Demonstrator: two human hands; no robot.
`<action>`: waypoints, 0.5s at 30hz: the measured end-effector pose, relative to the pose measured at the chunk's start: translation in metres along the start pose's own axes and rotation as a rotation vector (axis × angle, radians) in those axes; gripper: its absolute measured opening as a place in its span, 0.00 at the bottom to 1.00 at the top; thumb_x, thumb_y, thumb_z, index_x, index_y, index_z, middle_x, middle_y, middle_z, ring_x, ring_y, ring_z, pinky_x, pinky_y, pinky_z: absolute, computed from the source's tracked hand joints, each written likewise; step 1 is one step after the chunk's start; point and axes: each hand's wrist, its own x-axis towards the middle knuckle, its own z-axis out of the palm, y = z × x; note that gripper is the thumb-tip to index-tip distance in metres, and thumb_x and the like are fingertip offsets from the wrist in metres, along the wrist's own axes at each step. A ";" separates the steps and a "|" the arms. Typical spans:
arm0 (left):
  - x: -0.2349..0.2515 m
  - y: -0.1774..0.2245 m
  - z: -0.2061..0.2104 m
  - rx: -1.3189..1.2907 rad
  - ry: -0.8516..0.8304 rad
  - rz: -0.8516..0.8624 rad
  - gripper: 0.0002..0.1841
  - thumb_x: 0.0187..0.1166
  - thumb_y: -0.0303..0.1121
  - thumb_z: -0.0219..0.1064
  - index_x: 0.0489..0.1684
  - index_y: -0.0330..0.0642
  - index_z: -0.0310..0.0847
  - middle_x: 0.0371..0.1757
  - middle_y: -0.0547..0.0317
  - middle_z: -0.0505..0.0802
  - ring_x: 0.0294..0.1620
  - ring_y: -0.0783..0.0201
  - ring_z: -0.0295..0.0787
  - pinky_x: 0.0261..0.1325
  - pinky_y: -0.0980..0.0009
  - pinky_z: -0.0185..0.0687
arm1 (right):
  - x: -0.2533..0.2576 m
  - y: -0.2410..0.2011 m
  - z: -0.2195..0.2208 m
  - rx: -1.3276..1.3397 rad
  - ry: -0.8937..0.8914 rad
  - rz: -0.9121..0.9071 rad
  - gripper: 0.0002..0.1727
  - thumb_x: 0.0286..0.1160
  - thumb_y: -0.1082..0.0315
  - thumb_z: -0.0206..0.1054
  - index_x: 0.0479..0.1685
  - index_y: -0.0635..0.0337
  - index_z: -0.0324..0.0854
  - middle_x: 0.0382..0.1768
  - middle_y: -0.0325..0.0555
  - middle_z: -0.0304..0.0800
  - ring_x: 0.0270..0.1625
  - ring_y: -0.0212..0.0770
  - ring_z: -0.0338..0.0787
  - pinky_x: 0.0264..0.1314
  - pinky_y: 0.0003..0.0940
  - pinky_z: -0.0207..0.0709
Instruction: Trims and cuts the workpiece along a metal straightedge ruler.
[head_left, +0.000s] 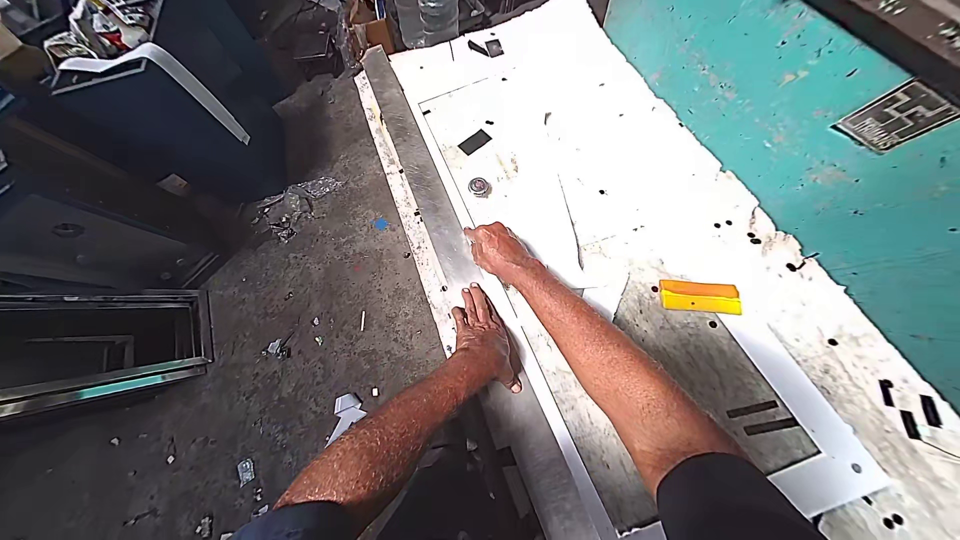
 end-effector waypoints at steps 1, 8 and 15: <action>-0.001 0.001 -0.001 0.014 -0.017 -0.006 0.91 0.28 0.77 0.83 0.94 0.27 0.25 0.92 0.26 0.21 0.95 0.29 0.18 0.86 0.29 0.38 | -0.005 0.000 0.002 -0.006 -0.008 -0.004 0.18 0.79 0.68 0.62 0.64 0.58 0.87 0.50 0.60 0.92 0.57 0.63 0.91 0.55 0.64 0.83; 0.003 0.000 0.002 0.016 -0.026 -0.008 0.92 0.27 0.78 0.83 0.93 0.27 0.22 0.91 0.26 0.19 0.95 0.30 0.15 0.88 0.30 0.34 | -0.061 0.007 0.014 0.033 -0.044 -0.009 0.21 0.79 0.69 0.59 0.70 0.57 0.84 0.48 0.60 0.92 0.55 0.62 0.91 0.55 0.62 0.82; 0.006 -0.004 0.007 0.047 0.032 0.012 0.92 0.26 0.81 0.82 0.94 0.30 0.26 0.92 0.25 0.22 0.95 0.29 0.19 0.86 0.29 0.39 | -0.145 0.011 0.029 0.069 -0.031 0.005 0.19 0.82 0.69 0.61 0.69 0.55 0.84 0.38 0.55 0.92 0.43 0.58 0.93 0.44 0.58 0.84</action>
